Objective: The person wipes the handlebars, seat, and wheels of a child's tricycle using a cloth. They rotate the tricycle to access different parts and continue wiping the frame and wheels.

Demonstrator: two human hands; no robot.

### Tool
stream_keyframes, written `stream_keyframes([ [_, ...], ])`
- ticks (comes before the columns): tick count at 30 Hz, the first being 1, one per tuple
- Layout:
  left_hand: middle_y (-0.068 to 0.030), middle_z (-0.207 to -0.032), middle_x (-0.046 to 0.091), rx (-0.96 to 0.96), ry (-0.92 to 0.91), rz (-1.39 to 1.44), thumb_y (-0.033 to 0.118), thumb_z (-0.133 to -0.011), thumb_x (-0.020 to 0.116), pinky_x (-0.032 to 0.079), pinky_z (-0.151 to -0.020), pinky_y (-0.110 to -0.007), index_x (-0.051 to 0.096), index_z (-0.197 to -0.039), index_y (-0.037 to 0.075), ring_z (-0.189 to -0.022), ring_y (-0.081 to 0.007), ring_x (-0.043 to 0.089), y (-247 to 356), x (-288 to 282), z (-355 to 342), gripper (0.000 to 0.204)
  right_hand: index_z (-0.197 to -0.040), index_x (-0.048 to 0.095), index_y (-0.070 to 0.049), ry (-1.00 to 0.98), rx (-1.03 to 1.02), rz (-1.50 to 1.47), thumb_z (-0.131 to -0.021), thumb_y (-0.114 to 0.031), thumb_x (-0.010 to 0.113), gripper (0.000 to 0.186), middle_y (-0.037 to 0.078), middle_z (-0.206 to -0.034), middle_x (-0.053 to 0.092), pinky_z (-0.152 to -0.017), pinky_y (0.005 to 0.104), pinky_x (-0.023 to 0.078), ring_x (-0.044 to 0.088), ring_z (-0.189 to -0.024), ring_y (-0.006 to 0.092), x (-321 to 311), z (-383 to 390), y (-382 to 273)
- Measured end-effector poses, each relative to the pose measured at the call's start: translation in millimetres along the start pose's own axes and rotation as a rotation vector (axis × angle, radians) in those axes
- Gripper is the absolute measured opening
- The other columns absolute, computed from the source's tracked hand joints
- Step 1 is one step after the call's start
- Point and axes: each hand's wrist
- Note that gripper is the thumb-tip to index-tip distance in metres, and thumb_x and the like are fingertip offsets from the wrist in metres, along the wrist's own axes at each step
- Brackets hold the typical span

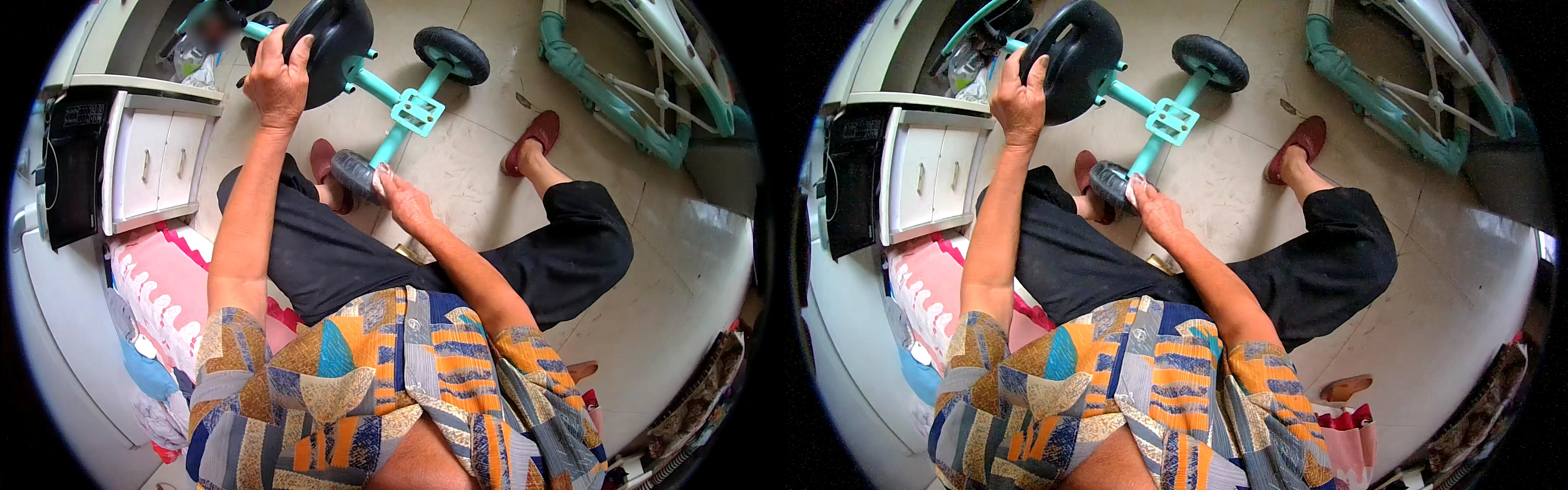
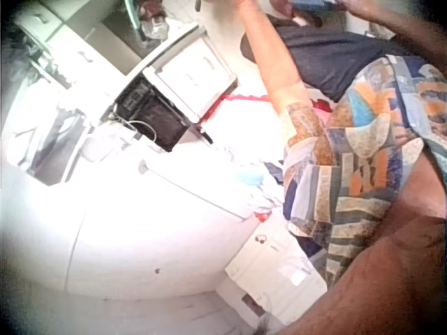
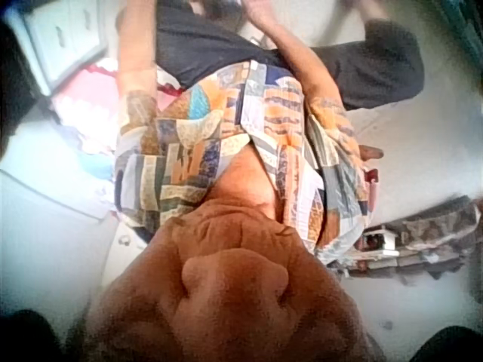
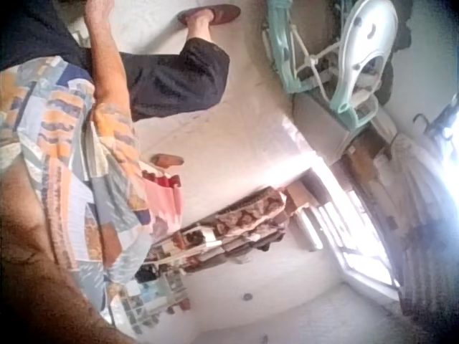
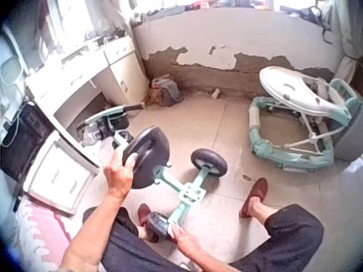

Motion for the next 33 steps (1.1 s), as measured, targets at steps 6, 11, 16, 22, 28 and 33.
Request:
stream_keyframes([
  [6,-0.0111,-0.092,0.059,0.043,0.100,0.013,0.021,-0.089,0.068,0.050,-0.072,-0.041,0.060,-0.116,0.007,-0.085,-0.0329,0.060,-3.7,0.8,17.3,0.032,-0.117,0.060,-0.008,-0.171,0.396,-0.102,-0.086,-0.018,0.060,0.033,0.016,-0.100,0.069,-0.074,0.0425,0.054,0.068,-0.089,0.0330,17.7,9.8,63.9],
  [11,-0.0122,-0.095,0.065,-0.019,-0.014,0.136,0.017,-0.087,0.071,0.051,-0.077,-0.039,0.060,-0.113,0.005,-0.086,-0.0304,0.064,-14.6,-5.1,21.9,0.030,-0.104,0.070,-0.003,0.317,0.658,-0.918,-0.085,-0.012,0.062,0.022,0.009,-0.090,0.073,-0.069,0.0364,0.055,0.069,-0.075,0.0199,-25.6,-15.7,81.6],
  [16,-0.0121,-0.086,0.066,-0.129,0.039,0.146,0.021,-0.084,0.076,0.052,-0.072,-0.036,0.062,-0.102,0.003,-0.079,-0.0282,0.065,-12.5,-1.4,23.1,0.029,-0.111,0.063,0.001,0.395,0.650,-1.195,-0.081,0.005,0.052,0.033,0.010,-0.099,0.069,-0.072,0.0360,0.058,0.069,-0.079,0.0212,-48.8,-58.8,94.2],
  [22,-0.0106,-0.083,0.064,-0.145,0.105,0.155,0.023,-0.084,0.076,0.050,-0.069,-0.035,0.062,-0.099,0.004,-0.075,-0.0258,0.063,-4.7,3.7,25.3,0.028,-0.117,0.057,-0.006,0.418,0.798,-1.545,-0.080,0.007,0.049,0.041,0.009,-0.103,0.066,-0.073,0.0428,0.059,0.069,-0.085,0.0238,-27.9,-108.7,78.1],
  [28,-0.0093,-0.080,0.062,-0.166,0.108,0.169,0.023,-0.083,0.077,0.050,-0.068,-0.034,0.061,-0.098,0.004,-0.073,-0.0246,0.061,-9.8,3.9,22.9,0.029,-0.110,0.057,-0.012,0.447,0.837,-2.042,-0.094,-0.002,0.048,0.021,0.008,-0.095,0.068,-0.049,0.0339,0.047,0.066,-0.073,0.0219,-23.6,-111.6,58.7],
  [33,-0.0089,-0.081,0.062,-0.167,0.119,0.191,0.022,-0.083,0.078,0.050,-0.068,-0.033,0.061,-0.097,0.004,-0.073,-0.0243,0.061,-8.5,5.1,23.1,0.028,-0.102,0.061,-0.021,0.346,0.956,-1.919,-0.100,-0.026,0.049,0.013,0.002,-0.083,0.072,-0.047,0.0235,0.037,0.065,-0.063,0.0120,-35.5,-106.0,47.7],
])
Point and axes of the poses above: each hand's wrist, its own z-axis away from the middle knuckle, its own x-axis out of the palm, y = z × x
